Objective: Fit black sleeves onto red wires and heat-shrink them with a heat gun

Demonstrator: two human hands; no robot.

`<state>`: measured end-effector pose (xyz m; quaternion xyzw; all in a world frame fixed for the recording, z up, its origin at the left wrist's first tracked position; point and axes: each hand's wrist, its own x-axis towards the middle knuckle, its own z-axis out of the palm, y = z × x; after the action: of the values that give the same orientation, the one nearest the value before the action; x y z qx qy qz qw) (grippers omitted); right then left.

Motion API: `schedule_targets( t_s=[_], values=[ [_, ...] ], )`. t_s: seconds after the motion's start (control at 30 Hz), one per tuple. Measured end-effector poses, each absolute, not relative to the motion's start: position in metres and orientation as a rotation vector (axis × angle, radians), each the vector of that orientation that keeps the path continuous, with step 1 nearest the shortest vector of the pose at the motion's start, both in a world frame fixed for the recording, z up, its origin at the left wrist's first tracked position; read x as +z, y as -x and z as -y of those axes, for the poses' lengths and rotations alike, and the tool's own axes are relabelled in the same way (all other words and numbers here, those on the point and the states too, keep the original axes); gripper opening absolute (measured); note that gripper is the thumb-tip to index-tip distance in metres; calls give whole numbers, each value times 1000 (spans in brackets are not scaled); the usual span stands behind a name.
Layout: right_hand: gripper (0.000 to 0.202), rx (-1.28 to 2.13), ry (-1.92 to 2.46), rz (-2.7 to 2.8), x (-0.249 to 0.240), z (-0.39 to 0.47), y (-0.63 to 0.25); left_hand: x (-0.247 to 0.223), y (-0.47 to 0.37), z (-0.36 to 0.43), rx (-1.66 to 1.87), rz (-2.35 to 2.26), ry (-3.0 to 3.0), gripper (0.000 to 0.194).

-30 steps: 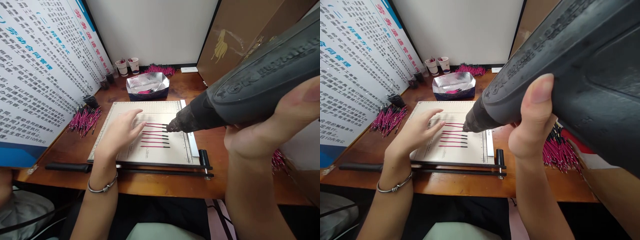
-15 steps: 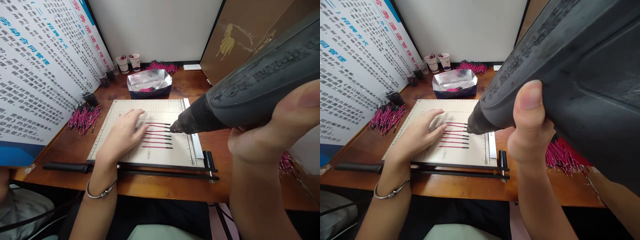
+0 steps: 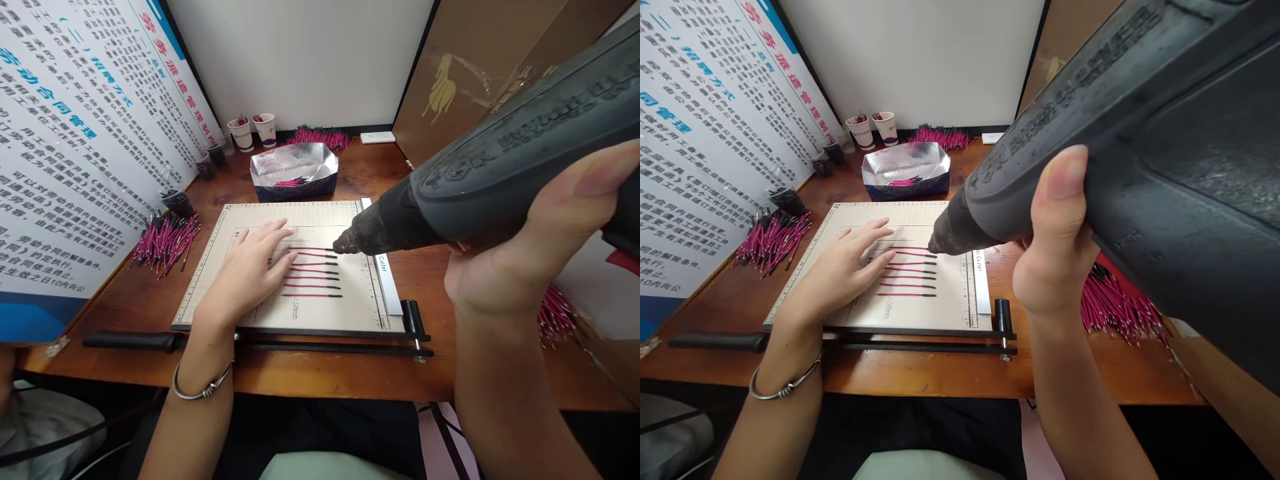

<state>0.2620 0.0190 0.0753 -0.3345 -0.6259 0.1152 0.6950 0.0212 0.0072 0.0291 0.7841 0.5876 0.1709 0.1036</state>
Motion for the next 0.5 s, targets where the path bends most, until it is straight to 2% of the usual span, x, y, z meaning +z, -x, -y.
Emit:
schedule_targets(
  t_s=[0.07,0.23,0.5],
  values=[
    [60,227,797,1355,74,-18,-262,29,-21,-8,530,-1679,-2339,43],
    [42,261,757,1367,65,-19,-270,29,-21,-8,528,-1569,-2392,43],
    [40,262,705,1406,71,-21,-269,30,-23,-9,430,-1499,-2439,37]
  ],
)
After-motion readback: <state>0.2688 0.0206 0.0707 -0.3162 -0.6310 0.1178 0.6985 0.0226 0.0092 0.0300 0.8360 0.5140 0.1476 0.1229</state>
